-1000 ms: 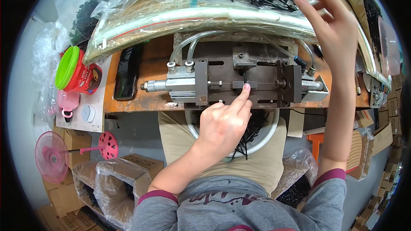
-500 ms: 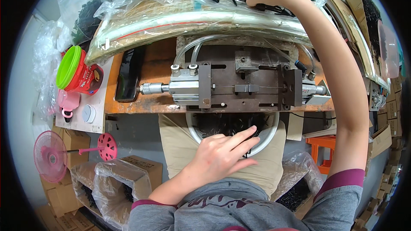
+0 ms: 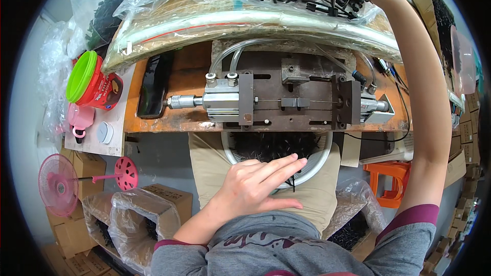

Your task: Assembling small black plastic components using a pneumatic jig.

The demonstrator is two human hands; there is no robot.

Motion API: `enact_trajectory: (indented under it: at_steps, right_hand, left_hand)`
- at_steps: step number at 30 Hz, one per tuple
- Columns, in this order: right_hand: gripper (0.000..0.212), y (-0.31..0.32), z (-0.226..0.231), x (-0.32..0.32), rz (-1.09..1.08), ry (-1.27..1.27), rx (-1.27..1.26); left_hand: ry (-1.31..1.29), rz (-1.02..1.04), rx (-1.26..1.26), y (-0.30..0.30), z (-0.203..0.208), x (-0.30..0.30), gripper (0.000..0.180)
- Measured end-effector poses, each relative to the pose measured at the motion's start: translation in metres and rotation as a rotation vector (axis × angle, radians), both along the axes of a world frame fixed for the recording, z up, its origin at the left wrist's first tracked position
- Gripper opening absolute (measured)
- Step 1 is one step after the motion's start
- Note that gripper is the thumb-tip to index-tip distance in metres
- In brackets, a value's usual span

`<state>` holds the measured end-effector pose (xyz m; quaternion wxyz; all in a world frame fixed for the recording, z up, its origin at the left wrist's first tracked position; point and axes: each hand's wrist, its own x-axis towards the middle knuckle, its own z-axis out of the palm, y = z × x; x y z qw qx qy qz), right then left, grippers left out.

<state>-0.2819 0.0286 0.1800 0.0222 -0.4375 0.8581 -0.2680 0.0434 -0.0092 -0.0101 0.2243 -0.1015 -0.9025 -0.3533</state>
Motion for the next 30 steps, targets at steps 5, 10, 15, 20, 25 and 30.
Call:
enact_trajectory:
  at_steps: [5,10,15,20,25,30]
  right_hand:
    - [0.027,-0.004,-0.009,-0.004,-0.061,0.001,-0.047]
    - [0.025,0.002,0.014,0.004,-0.088,-0.015,-0.068]
    - [0.021,0.0,0.003,-0.009,-0.158,-0.042,-0.189]
    - [0.014,-0.003,-0.01,-0.013,-0.082,-0.136,-0.116]
    - [0.011,-0.008,-0.008,-0.011,-0.05,-0.129,-0.2]
    - [0.008,0.001,-0.001,-0.034,-0.077,-0.213,-0.356]
  left_hand:
    - [0.002,-0.032,0.011,0.0,-0.001,-0.001,0.085]
    - [0.046,-0.039,0.055,-0.002,-0.003,0.001,0.091]
    - [0.049,-0.058,0.091,-0.006,-0.004,0.003,0.098]
    - [0.056,-0.068,0.089,-0.005,-0.003,0.004,0.101]
    - [0.095,-0.052,0.088,-0.003,-0.002,0.003,0.097]
    - [0.127,-0.024,0.061,-0.004,0.0,0.003,0.091]
